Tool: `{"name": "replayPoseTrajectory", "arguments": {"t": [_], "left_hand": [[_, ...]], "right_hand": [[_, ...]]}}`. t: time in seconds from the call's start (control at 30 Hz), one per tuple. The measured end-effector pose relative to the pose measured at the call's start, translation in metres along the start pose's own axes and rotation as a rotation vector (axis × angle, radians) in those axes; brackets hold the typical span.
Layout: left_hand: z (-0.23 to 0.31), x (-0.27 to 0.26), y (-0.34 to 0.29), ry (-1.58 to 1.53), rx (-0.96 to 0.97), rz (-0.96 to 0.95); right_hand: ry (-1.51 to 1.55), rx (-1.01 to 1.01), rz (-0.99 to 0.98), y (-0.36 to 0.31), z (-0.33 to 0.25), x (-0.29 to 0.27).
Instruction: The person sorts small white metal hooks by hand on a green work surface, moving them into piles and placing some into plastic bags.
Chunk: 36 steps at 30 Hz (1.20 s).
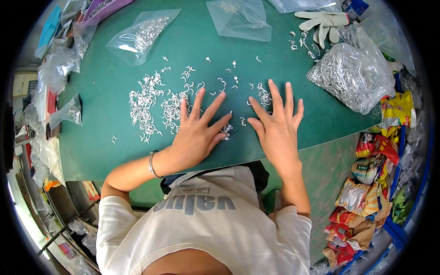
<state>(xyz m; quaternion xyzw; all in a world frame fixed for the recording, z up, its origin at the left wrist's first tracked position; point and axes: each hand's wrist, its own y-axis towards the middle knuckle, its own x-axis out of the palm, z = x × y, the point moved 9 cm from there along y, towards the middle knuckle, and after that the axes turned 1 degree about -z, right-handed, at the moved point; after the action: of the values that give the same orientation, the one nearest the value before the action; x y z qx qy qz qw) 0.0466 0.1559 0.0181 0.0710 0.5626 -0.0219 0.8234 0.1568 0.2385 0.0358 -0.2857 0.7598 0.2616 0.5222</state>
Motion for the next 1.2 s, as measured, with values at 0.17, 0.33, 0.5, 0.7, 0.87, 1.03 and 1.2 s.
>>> {"name": "replayPoseTrajectory", "arguments": {"t": [0.17, 0.33, 0.5, 0.7, 0.87, 1.03, 1.2], "left_hand": [[0.004, 0.000, -0.003, -0.086, 0.011, -0.033], [-0.008, -0.010, 0.007, -0.138, 0.015, 0.042], [-0.020, -0.008, 0.040, 0.082, -0.002, 0.109], [-0.035, -0.002, 0.038, 0.166, -0.044, 0.065], [-0.031, -0.007, 0.041, 0.111, -0.028, 0.126], [-0.041, -0.003, 0.045, 0.175, -0.020, 0.127], [-0.063, -0.017, 0.031, 0.221, -0.088, 0.128]], "right_hand": [[0.067, -0.032, -0.087, -0.006, -0.007, 0.010], [0.025, 0.010, 0.039, 0.008, 0.006, 0.001], [0.024, -0.086, 0.098, 0.040, -0.004, 0.015], [0.103, -0.077, 0.031, 0.034, 0.003, 0.022], [0.123, -0.045, 0.080, 0.039, 0.007, 0.017], [0.042, -0.088, -0.029, 0.027, 0.000, 0.017], [0.205, -0.218, -0.257, 0.004, -0.024, 0.021]]}}
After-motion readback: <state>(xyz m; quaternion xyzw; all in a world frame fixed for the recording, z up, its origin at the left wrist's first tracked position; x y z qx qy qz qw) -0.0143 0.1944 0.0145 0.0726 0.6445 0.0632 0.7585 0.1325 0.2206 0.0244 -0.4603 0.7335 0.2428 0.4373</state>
